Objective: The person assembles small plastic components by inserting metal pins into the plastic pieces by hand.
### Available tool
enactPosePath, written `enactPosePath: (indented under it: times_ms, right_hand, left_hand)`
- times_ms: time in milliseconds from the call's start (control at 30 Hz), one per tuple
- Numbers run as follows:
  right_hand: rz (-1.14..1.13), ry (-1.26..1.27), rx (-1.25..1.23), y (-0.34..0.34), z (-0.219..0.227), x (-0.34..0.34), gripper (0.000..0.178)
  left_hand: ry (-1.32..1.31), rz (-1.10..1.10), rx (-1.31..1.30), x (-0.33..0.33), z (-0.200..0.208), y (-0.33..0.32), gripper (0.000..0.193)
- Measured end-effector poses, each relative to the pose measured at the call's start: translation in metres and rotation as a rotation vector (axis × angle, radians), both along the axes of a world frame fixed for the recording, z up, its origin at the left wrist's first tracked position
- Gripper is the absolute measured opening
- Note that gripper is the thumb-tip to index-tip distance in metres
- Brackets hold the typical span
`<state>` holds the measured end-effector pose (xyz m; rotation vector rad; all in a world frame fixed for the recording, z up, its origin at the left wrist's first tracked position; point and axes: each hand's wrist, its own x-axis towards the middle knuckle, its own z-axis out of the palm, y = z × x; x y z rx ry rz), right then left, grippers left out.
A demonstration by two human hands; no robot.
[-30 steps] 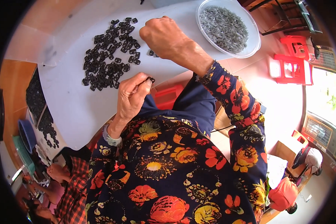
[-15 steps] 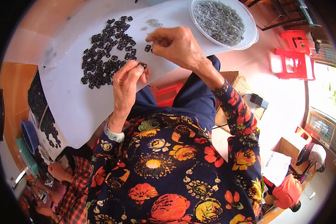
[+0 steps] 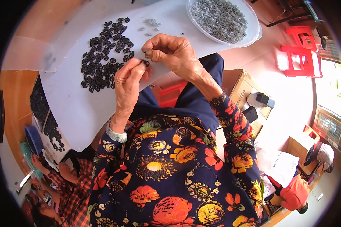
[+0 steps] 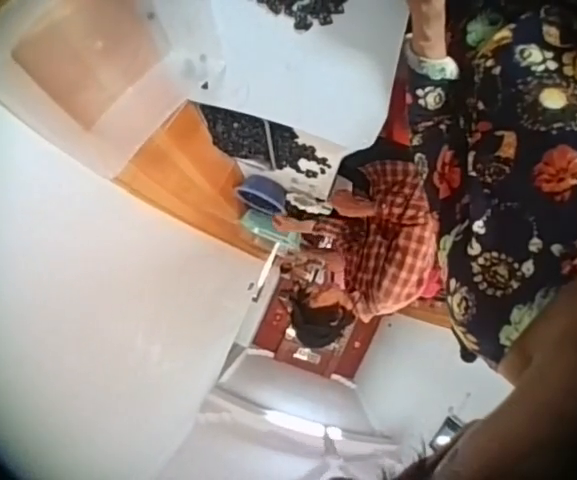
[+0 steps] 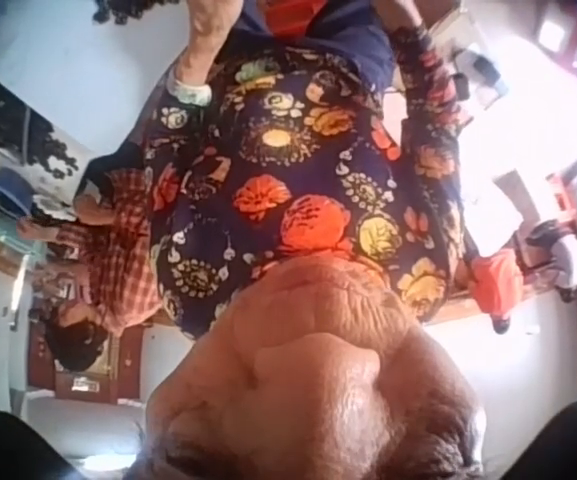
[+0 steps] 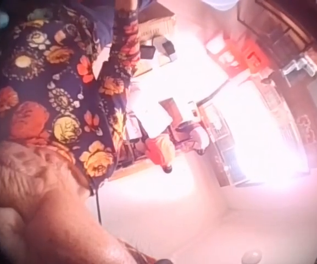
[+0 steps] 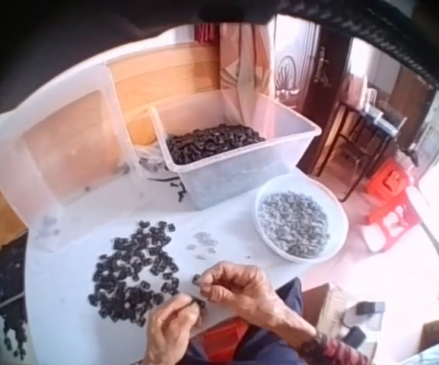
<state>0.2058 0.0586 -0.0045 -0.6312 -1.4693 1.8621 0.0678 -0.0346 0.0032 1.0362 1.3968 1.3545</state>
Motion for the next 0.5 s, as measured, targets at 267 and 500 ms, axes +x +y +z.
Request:
enactPosePath:
  times_ms: [267,500]
  right_hand:
    - [0.006,0.071,-0.054,-0.0028,-0.0011,-0.0027,0.011]
    - [-0.011,0.127,-0.03,-0.0098,-0.0035,-0.0054,0.011]
  left_hand:
    - [0.02,-0.008,-0.016,-0.0014,-0.0031,-0.0016,0.015]
    - [0.098,0.048,0.072,0.0036,-0.0083,-0.0052,0.014]
